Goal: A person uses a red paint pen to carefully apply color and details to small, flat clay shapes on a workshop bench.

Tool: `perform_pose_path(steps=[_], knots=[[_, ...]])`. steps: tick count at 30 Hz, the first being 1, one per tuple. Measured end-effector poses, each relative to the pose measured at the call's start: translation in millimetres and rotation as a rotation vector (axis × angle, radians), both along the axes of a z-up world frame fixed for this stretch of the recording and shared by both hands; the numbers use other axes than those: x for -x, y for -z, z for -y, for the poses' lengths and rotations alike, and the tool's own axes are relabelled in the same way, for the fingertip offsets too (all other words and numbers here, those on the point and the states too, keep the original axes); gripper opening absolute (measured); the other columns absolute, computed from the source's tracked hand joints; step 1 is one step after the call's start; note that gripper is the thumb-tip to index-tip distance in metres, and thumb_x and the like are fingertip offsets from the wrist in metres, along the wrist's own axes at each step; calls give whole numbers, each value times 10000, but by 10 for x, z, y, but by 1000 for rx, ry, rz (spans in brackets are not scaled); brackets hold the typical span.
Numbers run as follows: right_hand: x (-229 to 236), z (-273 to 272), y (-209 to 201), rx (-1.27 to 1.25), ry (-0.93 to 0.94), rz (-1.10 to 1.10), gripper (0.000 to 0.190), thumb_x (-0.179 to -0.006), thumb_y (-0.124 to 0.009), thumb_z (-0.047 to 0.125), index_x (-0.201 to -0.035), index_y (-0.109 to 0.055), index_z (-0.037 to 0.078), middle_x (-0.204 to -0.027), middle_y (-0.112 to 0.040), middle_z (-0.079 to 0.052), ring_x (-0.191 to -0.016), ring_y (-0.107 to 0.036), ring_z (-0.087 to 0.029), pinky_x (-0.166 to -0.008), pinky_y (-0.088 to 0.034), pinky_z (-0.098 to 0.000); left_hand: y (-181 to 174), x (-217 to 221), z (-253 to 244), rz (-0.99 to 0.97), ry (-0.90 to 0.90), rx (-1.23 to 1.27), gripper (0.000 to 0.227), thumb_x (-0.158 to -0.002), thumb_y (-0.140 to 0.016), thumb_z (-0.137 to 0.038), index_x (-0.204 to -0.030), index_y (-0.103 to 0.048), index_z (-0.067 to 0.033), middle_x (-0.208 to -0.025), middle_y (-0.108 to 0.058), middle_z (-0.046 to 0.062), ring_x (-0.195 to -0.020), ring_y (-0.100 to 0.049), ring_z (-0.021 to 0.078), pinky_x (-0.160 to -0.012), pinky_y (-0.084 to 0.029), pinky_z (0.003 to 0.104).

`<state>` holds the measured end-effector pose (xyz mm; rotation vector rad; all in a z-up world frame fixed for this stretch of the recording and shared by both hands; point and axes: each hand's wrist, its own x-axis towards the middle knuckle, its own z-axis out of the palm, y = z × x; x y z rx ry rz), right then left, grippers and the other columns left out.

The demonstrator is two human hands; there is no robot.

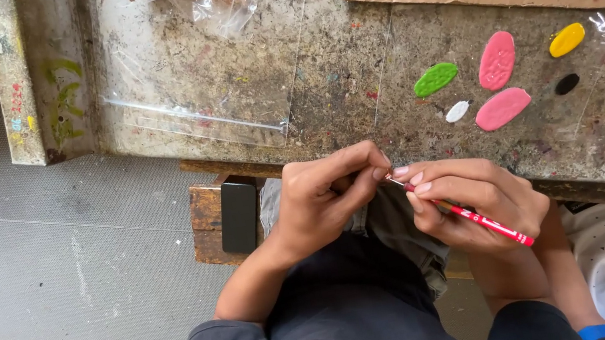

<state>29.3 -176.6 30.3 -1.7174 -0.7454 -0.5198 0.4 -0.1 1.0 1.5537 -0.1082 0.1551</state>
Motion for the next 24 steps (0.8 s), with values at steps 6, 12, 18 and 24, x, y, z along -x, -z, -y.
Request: perform_pose_path(steps=[6, 12, 18, 24], knots=[[5, 9, -5, 16, 1, -1, 116, -864, -794, -56, -805, -696, -76, -761, -708, -215, -652, -768, -348, -616, -677, -450, -4, -1, 1, -8, 5, 4, 95, -938, -725, -4, -992, -752, -77, -602, -641, 53, -412, -525, 106, -433, -455, 249], [13, 29, 46, 17, 7, 14, 119, -855, -796, -68, -789, -697, -77, -749, -709, -217, -635, -765, -346, -603, -678, -440, -8, 0, -1, -9, 7, 3, 91, -939, -729, -10, -993, -751, -79, -597, -630, 54, -419, -528, 108, -436, -455, 252], [11, -2, 18, 0, 7, 4, 118, -857, -793, -62, -792, -696, -77, -751, -708, -216, -637, -765, -341, -605, -677, -444, 20, 7, -3, -4, 8, -1, 87, -940, -729, -10, -990, -747, -78, -610, -643, 55, -414, -531, 121, -433, -456, 251], [13, 17, 22, 28, 12, 21, 123, -864, -785, -59, -783, -693, -69, -746, -710, -209, -626, -759, -332, -598, -679, -441, -9, -2, -10, -7, 14, -5, 93, -946, -721, -8, -992, -750, -83, -613, -643, 53, -419, -522, 113, -432, -454, 252]])
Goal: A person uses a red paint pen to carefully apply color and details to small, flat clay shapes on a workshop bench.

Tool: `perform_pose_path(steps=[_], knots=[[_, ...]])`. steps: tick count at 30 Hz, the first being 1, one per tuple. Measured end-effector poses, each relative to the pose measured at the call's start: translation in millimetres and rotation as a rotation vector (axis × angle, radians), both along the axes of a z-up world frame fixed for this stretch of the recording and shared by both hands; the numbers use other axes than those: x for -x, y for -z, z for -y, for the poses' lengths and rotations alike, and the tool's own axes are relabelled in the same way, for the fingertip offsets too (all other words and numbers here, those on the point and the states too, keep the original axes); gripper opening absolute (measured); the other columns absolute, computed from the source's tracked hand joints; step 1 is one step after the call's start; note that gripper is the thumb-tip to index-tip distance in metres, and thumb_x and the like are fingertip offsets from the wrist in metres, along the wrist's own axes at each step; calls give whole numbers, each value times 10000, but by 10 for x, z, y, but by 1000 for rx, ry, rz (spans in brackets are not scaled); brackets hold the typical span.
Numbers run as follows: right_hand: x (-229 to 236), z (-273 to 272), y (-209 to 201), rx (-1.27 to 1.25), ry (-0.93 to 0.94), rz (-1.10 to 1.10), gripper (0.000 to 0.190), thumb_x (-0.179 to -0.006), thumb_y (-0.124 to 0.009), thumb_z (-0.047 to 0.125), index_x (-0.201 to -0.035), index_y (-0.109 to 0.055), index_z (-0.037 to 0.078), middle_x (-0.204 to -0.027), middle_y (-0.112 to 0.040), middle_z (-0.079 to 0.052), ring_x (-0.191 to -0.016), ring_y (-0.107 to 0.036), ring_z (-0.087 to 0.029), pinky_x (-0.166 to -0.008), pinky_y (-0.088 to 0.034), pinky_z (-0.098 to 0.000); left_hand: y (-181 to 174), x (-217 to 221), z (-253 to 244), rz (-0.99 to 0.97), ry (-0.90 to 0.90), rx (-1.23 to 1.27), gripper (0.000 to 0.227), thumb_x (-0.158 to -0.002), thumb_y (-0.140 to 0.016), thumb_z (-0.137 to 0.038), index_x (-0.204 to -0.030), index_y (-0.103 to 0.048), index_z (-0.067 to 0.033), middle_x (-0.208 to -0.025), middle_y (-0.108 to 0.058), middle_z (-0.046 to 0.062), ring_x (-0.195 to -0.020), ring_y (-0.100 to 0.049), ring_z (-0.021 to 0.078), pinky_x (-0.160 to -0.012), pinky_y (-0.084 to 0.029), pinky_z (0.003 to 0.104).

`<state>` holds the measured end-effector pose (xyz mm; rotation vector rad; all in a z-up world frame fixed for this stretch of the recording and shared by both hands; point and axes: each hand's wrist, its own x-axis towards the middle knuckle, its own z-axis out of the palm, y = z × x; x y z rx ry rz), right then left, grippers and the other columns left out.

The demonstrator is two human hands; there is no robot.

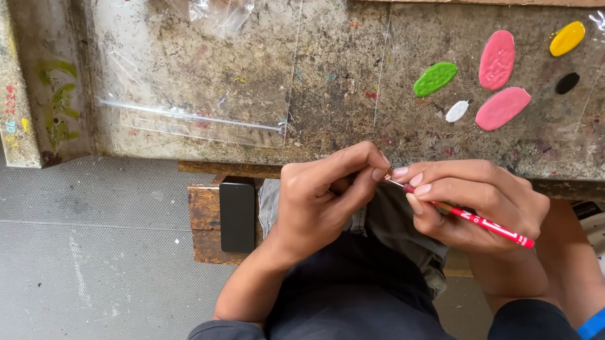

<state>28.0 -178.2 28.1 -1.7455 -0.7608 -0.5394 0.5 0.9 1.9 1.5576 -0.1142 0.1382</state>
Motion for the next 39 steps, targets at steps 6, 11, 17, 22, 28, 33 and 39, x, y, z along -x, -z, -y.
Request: perform_pose_path(steps=[6, 11, 17, 22, 28, 33, 39], knots=[[-8, -6, 10, -20, -1, -21, 113, -858, -783, -76, -794, -690, -77, -756, -709, -213, -622, -762, -322, -595, -686, -434, -4, -1, -1, 1, 3, 8, 92, -951, -714, -5, -999, -749, -76, -605, -633, 56, -419, -494, 105, -424, -437, 252], [-9, -15, -6, -32, -9, -48, 109, -853, -786, -87, -803, -688, -84, -764, -706, -224, -635, -769, -339, -603, -688, -447, 1, 1, -1, 3, 3, 11, 87, -952, -714, -5, -993, -746, -75, -600, -628, 54, -420, -493, 102, -423, -436, 252], [-7, -24, -24, -45, -11, -43, 111, -844, -790, -95, -802, -688, -82, -763, -703, -225, -636, -772, -340, -604, -688, -454, -1, -1, -2, 7, 5, 12, 84, -955, -715, -10, -996, -746, -76, -609, -638, 57, -418, -490, 111, -423, -437, 255], [-10, -17, -18, -49, -22, -52, 118, -837, -797, -97, -799, -686, -85, -766, -702, -233, -640, -773, -355, -608, -685, -467, 14, 2, -6, 9, 10, 18, 87, -956, -713, -5, -999, -747, -73, -601, -637, 59, -417, -478, 104, -418, -428, 254], [12, 16, 40, -41, -30, -57, 107, -834, -799, -98, -812, -694, -93, -771, -705, -239, -646, -772, -361, -613, -688, -473, 3, -2, -6, 9, 8, 14, 86, -956, -716, -9, -1004, -749, -72, -610, -644, 67, -423, -483, 104, -418, -427, 259], [-1, -15, 25, -53, -11, -37, 115, -840, -796, -89, -794, -691, -82, -749, -700, -228, -623, -766, -343, -599, -682, -463, 2, -2, 0, 18, 0, 16, 88, -952, -721, -3, -1003, -752, -67, -619, -660, 69, -417, -471, 103, -408, -419, 256], [-4, 2, 25, -44, -20, -39, 119, -839, -798, -93, -794, -687, -85, -752, -698, -231, -630, -767, -349, -600, -682, -466, -7, -11, -2, 16, -9, 19, 83, -948, -723, -5, -993, -751, -70, -624, -661, 63, -419, -476, 100, -407, -420, 254]])
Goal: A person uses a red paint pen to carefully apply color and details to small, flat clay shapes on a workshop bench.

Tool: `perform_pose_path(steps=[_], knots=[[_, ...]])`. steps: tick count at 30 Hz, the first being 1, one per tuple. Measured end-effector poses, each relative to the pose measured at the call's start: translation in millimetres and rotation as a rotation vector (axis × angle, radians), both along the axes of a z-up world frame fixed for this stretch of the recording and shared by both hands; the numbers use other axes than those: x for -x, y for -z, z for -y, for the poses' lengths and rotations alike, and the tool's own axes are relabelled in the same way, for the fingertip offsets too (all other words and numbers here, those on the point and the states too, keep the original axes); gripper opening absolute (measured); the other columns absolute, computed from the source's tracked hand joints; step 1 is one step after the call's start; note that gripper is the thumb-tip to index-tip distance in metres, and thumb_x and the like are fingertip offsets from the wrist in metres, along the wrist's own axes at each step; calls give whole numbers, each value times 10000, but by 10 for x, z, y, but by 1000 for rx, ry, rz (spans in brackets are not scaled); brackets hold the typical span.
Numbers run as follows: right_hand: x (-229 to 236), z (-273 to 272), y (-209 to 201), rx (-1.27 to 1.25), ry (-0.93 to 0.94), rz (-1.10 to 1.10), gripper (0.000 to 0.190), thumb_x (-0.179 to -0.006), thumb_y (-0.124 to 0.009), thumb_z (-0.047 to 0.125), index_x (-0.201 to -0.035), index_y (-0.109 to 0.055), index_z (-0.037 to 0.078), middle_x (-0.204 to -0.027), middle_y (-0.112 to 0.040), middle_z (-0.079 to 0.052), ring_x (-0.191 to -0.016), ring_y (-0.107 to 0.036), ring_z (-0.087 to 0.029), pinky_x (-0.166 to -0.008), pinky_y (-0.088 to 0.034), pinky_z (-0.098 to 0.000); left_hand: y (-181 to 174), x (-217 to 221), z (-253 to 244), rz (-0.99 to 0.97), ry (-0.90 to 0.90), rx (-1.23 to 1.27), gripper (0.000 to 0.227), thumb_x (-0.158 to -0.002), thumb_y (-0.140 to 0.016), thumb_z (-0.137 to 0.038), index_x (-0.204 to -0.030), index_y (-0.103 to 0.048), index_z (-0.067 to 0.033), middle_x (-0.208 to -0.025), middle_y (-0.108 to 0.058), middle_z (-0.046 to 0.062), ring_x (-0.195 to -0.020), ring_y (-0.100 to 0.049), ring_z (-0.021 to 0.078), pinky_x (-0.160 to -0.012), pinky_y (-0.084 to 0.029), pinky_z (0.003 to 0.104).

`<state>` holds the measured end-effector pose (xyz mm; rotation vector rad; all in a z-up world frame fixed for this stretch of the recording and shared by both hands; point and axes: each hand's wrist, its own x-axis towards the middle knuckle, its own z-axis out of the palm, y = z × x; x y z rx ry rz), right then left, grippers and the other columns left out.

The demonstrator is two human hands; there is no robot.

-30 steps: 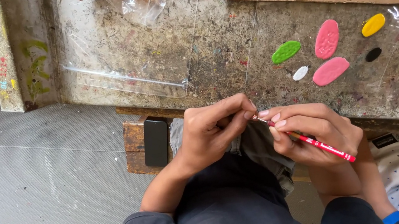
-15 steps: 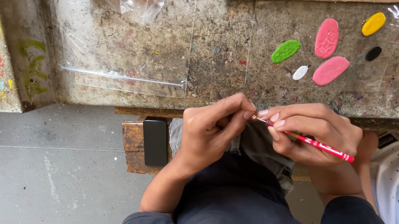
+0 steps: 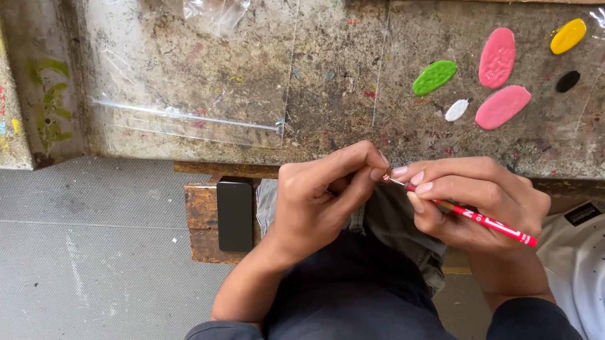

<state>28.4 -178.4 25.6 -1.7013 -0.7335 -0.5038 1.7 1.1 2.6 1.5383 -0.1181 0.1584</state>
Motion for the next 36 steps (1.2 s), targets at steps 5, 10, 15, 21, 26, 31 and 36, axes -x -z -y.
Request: perform_pose_path(steps=[5, 10, 15, 21, 26, 31, 36], knots=[[33, 37, 55, -18, -21, -6, 100, -852, -774, -99, -841, -677, -78, -794, -698, -229, -662, -781, -369, -596, -692, -450, 45, 16, -2, -3, 10, -10, 96, -955, -714, 0, -1007, -751, -72, -692, -723, 74, -413, -494, 110, -401, -425, 257], [141, 174, 263, -153, -20, -52, 158, -882, -764, -87, -932, -615, -74, -859, -659, -228, -729, -789, -412, -609, -701, -452, -20, -14, 11, -10, 38, 11, 100, -970, -694, 3, -1019, -741, -70, -732, -750, 72, -408, -525, 124, -402, -440, 251], [308, 250, 139, 26, 286, -101, 97, -1002, -680, 72, -969, -591, 58, -1032, -554, -205, -764, -707, -282, -714, -697, -345, -237, -49, -54, -45, 152, -180, 140, -1081, -556, -98, -968, -631, -67, -864, -707, -17, -651, -547, 24, -655, -463, 164], [255, 751, 339, 66, 629, 202, 223, -1013, -734, 42, -975, -518, 7, -882, -565, -170, -716, -600, -287, -727, -481, -371, -181, -39, -15, 31, 106, -145, 81, -1053, -585, -23, -982, -624, -29, -857, -706, 32, -567, -474, 69, -594, -452, 204], [287, 1249, 339, 184, 813, 240, 237, -1070, -707, 50, -957, -524, -50, -963, -531, -233, -886, -537, -376, -797, -453, -471, -106, -11, 2, 92, 82, -142, 57, -1033, -611, -30, -1047, -653, 6, -882, -760, 82, -713, -718, 97, -703, -604, 223], [361, 1552, 368, 236, 978, 281, 261, -1080, -721, 59, -930, -537, -50, -978, -567, -223, -952, -525, -388, -872, -465, -497, -173, -22, 60, 65, 72, -209, 117, -1023, -634, -76, -931, -693, -33, -743, -667, -39, -525, -354, 6, -536, -421, 188], [412, 1619, 430, 207, 1040, 156, 226, -1053, -753, 32, -912, -593, -42, -1001, -615, -226, -988, -569, -362, -937, -461, -489, -198, -40, 137, 113, 56, -103, 46, -986, -586, 78, -950, -613, 67, -528, -486, 39, -400, -497, 76, -692, -632, 266]])
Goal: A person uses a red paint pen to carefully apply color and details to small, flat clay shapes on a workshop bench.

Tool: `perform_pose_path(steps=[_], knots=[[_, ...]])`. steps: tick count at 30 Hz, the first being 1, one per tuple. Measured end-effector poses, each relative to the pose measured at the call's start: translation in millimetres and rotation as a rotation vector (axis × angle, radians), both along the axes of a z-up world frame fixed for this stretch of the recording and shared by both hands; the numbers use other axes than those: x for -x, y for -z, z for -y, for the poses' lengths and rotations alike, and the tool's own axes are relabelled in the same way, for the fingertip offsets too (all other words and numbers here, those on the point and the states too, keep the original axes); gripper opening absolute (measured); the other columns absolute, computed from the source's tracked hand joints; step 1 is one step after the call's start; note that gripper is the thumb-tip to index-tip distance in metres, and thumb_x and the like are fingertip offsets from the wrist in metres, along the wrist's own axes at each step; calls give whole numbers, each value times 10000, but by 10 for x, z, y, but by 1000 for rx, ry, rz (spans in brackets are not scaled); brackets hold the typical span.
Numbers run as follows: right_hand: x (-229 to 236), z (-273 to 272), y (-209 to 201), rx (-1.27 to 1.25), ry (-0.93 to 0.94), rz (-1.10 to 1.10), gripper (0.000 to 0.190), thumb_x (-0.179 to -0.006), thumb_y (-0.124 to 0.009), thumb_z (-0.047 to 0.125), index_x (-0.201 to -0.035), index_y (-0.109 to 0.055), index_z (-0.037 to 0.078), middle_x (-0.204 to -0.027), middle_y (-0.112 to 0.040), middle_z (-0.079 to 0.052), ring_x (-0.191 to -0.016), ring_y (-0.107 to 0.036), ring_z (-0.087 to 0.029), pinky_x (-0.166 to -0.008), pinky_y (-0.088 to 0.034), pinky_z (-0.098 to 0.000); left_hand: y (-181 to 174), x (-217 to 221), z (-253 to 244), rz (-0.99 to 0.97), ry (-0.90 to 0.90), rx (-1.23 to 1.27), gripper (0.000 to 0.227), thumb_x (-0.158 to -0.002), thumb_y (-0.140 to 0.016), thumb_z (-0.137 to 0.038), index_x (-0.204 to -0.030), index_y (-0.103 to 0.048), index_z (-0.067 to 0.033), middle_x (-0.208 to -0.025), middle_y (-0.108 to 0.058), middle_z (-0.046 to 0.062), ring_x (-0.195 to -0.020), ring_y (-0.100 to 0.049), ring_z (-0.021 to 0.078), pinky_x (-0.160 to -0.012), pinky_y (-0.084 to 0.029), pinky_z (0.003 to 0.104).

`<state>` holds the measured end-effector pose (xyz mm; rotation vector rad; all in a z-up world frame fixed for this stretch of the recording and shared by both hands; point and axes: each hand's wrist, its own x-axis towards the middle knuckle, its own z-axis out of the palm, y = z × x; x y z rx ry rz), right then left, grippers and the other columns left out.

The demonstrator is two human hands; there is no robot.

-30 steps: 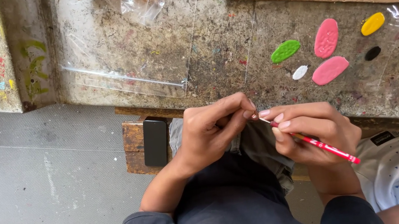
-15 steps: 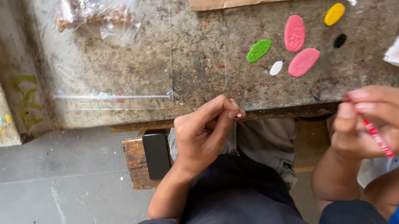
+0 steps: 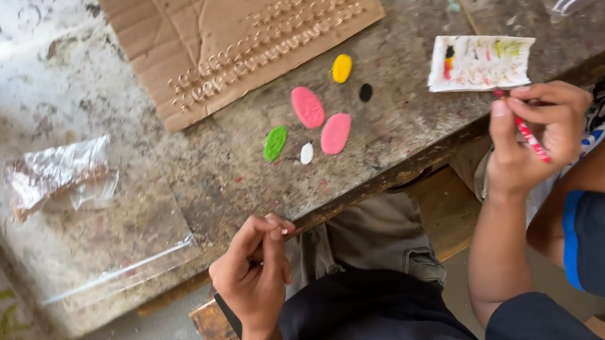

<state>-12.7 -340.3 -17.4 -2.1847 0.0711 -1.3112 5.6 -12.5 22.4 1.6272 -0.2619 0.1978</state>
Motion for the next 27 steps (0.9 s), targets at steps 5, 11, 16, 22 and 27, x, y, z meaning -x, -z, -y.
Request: perform_pose_path(steps=[5, 11, 16, 22, 27], knots=[[22, 23, 79, -38, 41, -10, 287, -1072, -733, 62, -864, -561, -38, -963, -593, -209, -971, -537, -335, -910, -472, -478, 79, 57, -18, -65, -11, -1, 47, -991, -592, 77, -969, -623, 50, -729, -674, 114, -369, -498, 64, -586, -564, 215], [54, 49, 116, 46, 75, 1, 382, -1099, -691, 90, -796, -488, -21, -893, -601, -209, -904, -537, -346, -882, -464, -498, 63, 46, -8, -61, -15, 14, 54, -991, -595, 71, -945, -610, 45, -622, -569, 59, -411, -525, 77, -728, -641, 277], [98, -5, 99, 74, 37, 31, 409, -1147, -651, 139, -836, -468, -54, -894, -578, -247, -858, -580, -392, -821, -466, -499, 30, 38, -31, -74, -24, -19, 60, -1002, -588, 61, -1017, -643, 41, -830, -737, 130, -369, -492, 59, -443, -460, 183], [0, -381, -102, -291, -245, -6, 171, -1080, -659, -93, -1053, -496, -137, -1099, -561, -359, -872, -657, -401, -841, -642, -448, -71, -15, -11, -47, 16, 42, 83, -1010, -579, 41, -935, -611, 25, -512, -462, 12, -383, -407, 56, -787, -642, 312], [-298, -714, -451, -215, -477, -142, 114, -1002, -732, -180, -1040, -647, -115, -1109, -579, -301, -1018, -670, -344, -978, -670, -427, 25, 30, -50, -82, 23, 63, 38, -1010, -602, 42, -998, -629, 17, -728, -666, 60, -397, -440, 48, -626, -583, 226]])
